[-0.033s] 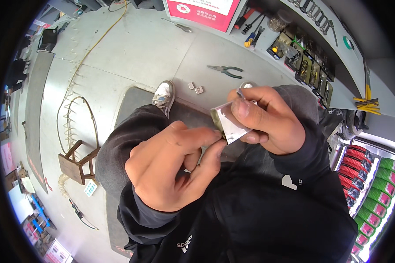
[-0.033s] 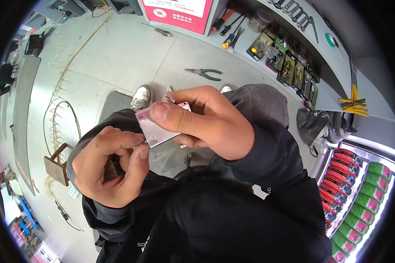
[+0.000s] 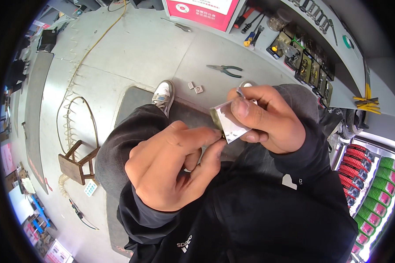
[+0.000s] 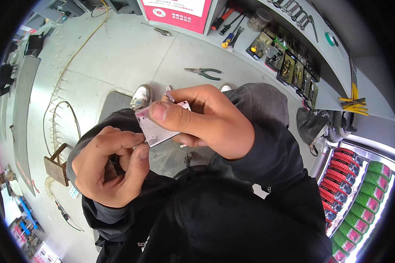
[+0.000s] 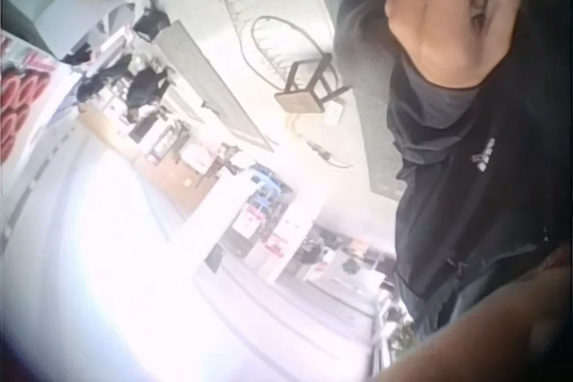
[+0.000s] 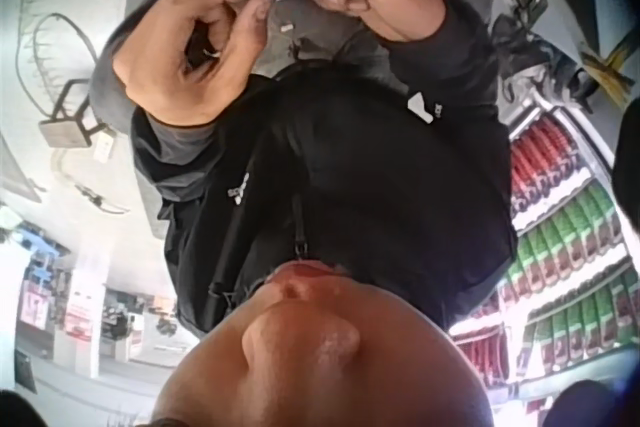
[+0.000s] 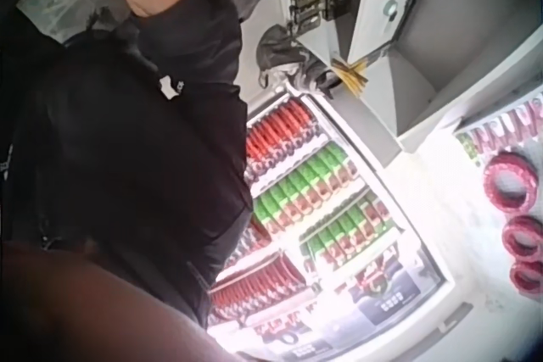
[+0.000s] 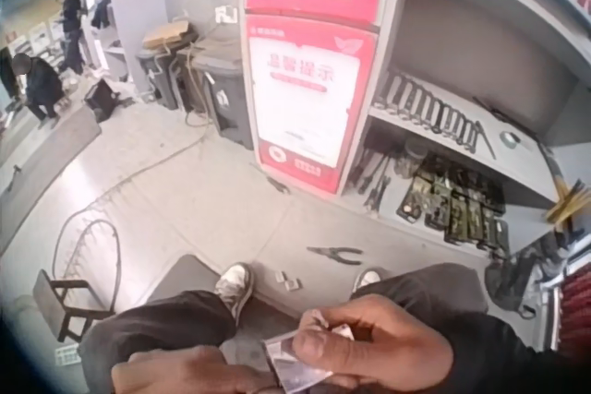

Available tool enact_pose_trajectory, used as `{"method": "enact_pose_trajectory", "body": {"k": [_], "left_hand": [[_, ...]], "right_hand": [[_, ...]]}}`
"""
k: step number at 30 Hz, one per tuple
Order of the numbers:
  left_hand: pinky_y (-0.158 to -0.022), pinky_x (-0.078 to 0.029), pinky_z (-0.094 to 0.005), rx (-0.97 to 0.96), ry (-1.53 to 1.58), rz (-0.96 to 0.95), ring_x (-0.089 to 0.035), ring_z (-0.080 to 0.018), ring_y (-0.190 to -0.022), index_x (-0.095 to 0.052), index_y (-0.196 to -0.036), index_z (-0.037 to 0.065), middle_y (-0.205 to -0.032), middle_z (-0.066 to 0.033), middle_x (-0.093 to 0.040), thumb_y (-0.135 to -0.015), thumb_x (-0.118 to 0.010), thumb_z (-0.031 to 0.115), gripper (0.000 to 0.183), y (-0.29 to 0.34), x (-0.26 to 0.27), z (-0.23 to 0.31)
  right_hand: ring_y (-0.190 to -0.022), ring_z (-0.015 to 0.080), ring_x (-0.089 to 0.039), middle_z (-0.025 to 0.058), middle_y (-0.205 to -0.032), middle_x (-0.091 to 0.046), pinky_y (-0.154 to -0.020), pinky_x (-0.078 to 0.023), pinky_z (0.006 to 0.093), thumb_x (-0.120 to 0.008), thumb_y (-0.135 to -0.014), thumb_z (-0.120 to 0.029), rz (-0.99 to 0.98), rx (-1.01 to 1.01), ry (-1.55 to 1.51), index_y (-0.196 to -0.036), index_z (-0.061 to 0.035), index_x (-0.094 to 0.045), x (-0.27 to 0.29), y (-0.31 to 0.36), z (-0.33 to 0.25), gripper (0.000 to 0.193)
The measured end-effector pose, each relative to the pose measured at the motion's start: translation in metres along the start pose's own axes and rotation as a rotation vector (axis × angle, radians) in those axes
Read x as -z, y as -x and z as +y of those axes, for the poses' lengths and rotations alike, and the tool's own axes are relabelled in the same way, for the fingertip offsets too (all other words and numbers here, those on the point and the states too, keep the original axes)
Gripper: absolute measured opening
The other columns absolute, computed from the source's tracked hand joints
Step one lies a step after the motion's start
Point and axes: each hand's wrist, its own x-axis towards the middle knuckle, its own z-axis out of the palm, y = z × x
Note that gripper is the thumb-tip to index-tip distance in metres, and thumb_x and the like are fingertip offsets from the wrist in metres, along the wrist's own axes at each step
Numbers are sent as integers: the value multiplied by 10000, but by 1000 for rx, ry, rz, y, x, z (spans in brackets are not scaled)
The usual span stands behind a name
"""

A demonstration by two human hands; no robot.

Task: The person sits on the floor and assembles a small electronic device by inserting a pin into a metal housing, then placing the assembly into a rectangular metal casing. The person closes the casing and briefly handles a small bottle before the clip ends.

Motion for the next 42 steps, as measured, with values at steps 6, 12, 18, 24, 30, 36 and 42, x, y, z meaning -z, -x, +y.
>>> {"method": "enact_pose_trajectory", "body": {"k": [6, 12, 18, 24, 30, 36, 42], "left_hand": [[-495, -302, -210, 14, 9, -54, -390, -63, -473, -635, -894, -52, -498, 9, -457, -753, -692, -125, 169, 0, -3, 2], [-510, -330, -214, 125, 256, -31, -408, -54, -498, -654, -909, -60, -541, 14, -468, -749, -717, -93, 175, -2, -3, 2], [-500, -324, -224, 92, 323, 86, -396, -47, -491, -654, -867, -55, -543, 21, -473, -748, -721, -64, 137, -1, -5, -1], [-651, -402, -237, 183, 159, -48, -491, -83, -617, -587, -924, -58, -637, -25, -569, -825, -692, 8, 158, 2, 3, 9], [-677, -427, -252, -4, 171, -75, -520, -115, -715, -576, -1051, -85, -828, -77, -559, -810, -722, 63, 318, 3, 8, -4], [-814, -484, -305, 32, 264, -183, -592, -201, -945, -609, -1194, -77, -1155, -154, -511, -754, -868, 279, 623, -4, 6, -10], [-951, -491, -386, -47, 395, -134, -624, -283, -1106, -582, -1160, -64, -1227, -252, -597, -612, -943, 321, 761, -1, 6, -21]], "right_hand": [[-568, 32, -393, -27, -653, -476, -497, -272, 213, -614, -981, -399, -39, 15, 0, -1076, -8, -688, 6, 2, 5, 408], [-549, 34, -365, -28, -645, -456, -485, -258, 218, -560, -1019, -364, -139, 3, -52, -1155, 0, -674, 9, 2, 3, 405], [-535, 36, -365, -7, -648, -498, -479, -264, 213, -543, -1032, -339, -144, 33, -119, -1128, -2, -670, 9, 4, 4, 373], [-544, 36, -389, 5, -663, -542, -500, -303, 208, -560, -1023, -360, -120, 95, 14, -1039, -10, -663, 10, 2, 7, 365], [-572, 47, -456, 7, -697, -561, -528, -350, 207, -554, -1027, -332, -128, 126, 45, -1071, -8, -636, 8, 4, 7, 338], [-713, 82, -606, 33, -919, -637, -602, -454, 215, -582, -1018, -238, -325, 185, -80, -1228, 13, -573, 4, 2, 17, 328], [-945, 197, -599, 121, -1031, -625, -783, -477, 301, -709, -921, -331, -58, 644, 518, -1211, 21, -571, 11, 1, 12, 477]]}}
